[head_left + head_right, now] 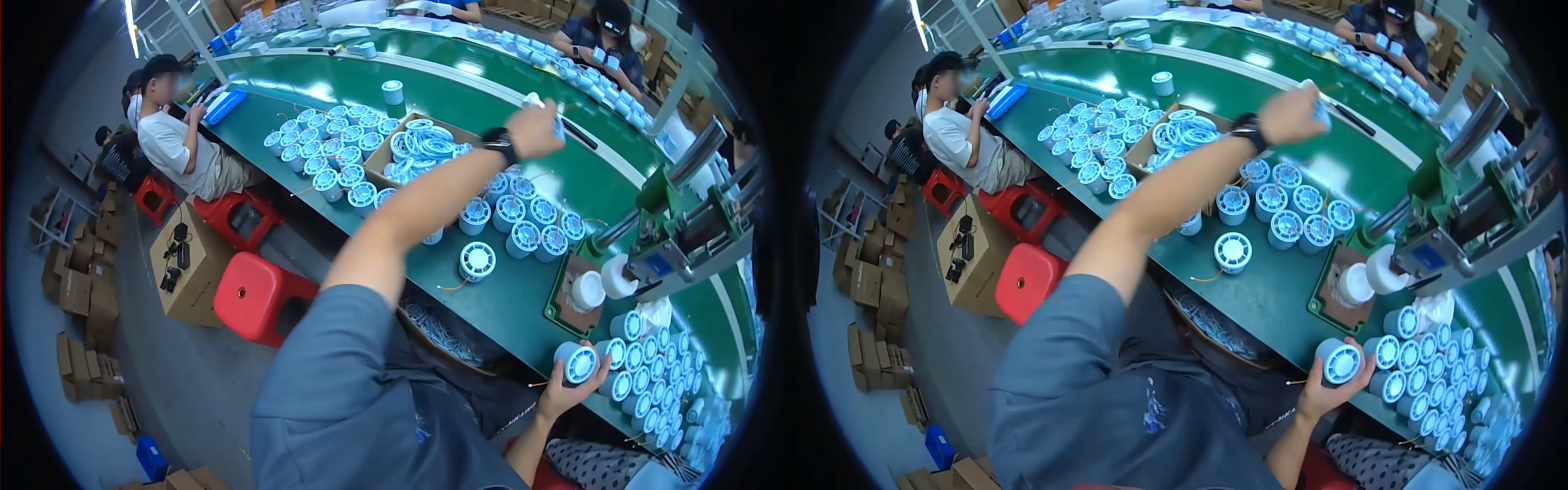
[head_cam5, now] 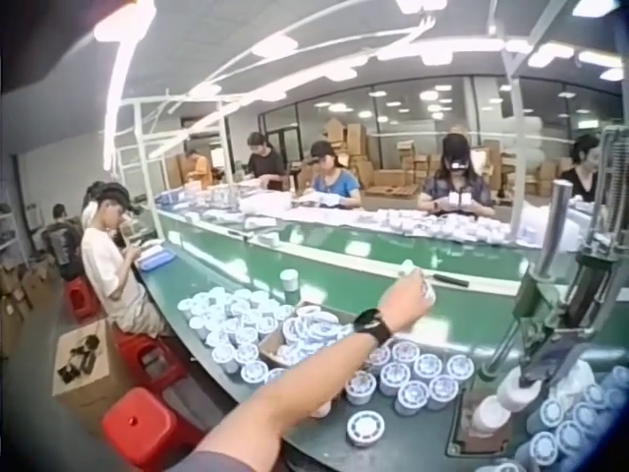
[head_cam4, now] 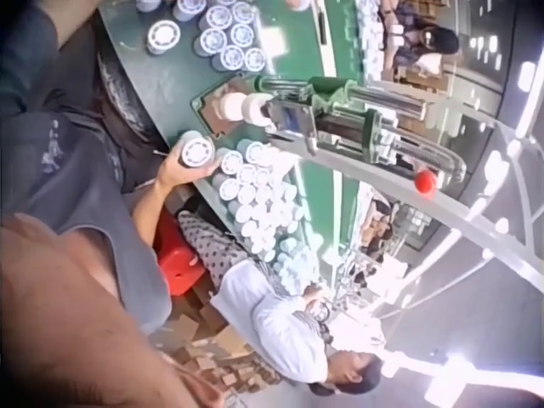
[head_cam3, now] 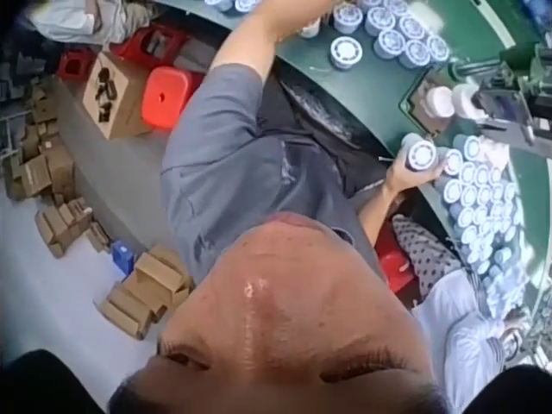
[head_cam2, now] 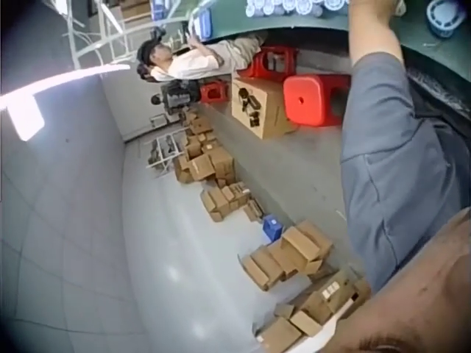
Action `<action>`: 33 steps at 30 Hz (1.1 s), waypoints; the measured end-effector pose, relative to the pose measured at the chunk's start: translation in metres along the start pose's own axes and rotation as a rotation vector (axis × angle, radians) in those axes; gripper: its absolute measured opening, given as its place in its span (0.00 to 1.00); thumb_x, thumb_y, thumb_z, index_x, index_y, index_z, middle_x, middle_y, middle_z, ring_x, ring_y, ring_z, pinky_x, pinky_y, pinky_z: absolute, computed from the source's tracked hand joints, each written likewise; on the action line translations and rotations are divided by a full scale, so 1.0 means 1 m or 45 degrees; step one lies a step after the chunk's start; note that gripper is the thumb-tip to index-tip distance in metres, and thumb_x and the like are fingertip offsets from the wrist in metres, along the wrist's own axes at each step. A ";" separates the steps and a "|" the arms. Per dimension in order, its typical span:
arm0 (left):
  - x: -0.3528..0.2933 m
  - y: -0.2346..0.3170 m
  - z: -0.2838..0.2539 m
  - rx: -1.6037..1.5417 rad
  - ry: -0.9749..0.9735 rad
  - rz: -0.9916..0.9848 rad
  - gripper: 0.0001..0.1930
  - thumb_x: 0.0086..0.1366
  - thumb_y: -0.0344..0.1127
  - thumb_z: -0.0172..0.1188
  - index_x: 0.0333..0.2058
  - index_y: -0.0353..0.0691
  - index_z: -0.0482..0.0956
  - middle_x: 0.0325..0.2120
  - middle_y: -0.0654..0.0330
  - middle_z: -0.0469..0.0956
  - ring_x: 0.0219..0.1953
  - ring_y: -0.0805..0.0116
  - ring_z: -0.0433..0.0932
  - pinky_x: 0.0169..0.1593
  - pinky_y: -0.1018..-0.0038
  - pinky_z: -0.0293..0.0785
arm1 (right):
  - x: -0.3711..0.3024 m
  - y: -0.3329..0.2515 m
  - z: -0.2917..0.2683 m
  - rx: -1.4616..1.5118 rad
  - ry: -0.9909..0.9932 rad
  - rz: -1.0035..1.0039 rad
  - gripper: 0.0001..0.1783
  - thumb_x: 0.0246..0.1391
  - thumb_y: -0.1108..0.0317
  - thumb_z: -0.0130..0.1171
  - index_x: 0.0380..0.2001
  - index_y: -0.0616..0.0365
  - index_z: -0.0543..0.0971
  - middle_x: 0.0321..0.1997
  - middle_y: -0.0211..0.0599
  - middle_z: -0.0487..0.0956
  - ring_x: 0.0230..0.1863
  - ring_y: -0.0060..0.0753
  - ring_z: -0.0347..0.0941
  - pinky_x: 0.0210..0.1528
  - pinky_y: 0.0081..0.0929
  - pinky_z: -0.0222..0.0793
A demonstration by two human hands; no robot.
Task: Manually assembly electronic components using a press machine on a production line.
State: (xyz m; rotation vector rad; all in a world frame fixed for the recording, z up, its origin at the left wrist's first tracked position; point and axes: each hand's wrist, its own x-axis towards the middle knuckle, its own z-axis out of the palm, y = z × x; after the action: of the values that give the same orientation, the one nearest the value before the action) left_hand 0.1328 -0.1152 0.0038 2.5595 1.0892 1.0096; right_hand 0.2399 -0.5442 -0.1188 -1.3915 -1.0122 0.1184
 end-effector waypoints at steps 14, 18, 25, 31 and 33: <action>-0.357 -0.346 -0.339 0.727 0.651 -1.040 0.30 0.50 0.37 0.68 0.52 0.34 0.75 0.47 0.40 0.78 0.50 0.45 0.78 0.55 0.59 0.74 | -0.033 -0.014 0.047 0.010 -0.301 -0.008 0.46 0.44 0.80 0.63 0.67 0.66 0.56 0.59 0.50 0.70 0.61 0.45 0.68 0.67 0.38 0.57; -0.352 -0.416 -0.313 0.661 0.608 -1.078 0.27 0.50 0.35 0.67 0.52 0.39 0.78 0.45 0.39 0.79 0.49 0.42 0.78 0.54 0.58 0.74 | -0.048 -0.023 0.070 0.008 -0.341 -0.015 0.45 0.44 0.79 0.63 0.67 0.67 0.57 0.58 0.49 0.71 0.60 0.44 0.68 0.67 0.38 0.57; -0.334 -0.464 -0.301 0.508 0.528 -0.961 0.25 0.55 0.29 0.61 0.54 0.41 0.77 0.51 0.41 0.77 0.54 0.43 0.75 0.58 0.59 0.72 | -0.065 -0.044 0.096 -0.158 -0.479 0.030 0.45 0.43 0.78 0.64 0.66 0.67 0.57 0.58 0.48 0.71 0.61 0.44 0.68 0.67 0.39 0.57; -0.330 -0.493 -0.307 0.647 0.519 -0.338 0.22 0.62 0.32 0.54 0.55 0.34 0.75 0.51 0.41 0.76 0.57 0.43 0.72 0.60 0.58 0.70 | -0.064 -0.051 0.103 -0.090 -0.291 0.149 0.45 0.44 0.78 0.68 0.65 0.67 0.59 0.59 0.50 0.73 0.60 0.43 0.71 0.64 0.37 0.66; -0.345 -0.479 -0.293 0.948 0.333 -0.562 0.23 0.62 0.34 0.55 0.56 0.32 0.73 0.49 0.40 0.77 0.53 0.44 0.75 0.57 0.58 0.72 | -0.049 -0.059 0.101 -0.294 -0.267 0.169 0.41 0.42 0.75 0.72 0.62 0.65 0.66 0.55 0.48 0.77 0.56 0.39 0.75 0.61 0.33 0.68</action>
State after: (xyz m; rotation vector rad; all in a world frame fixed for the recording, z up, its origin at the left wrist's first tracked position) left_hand -0.5036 -0.0387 -0.1487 2.4860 2.3442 0.9539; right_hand 0.1177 -0.5131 -0.1088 -1.6842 -1.1325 0.2568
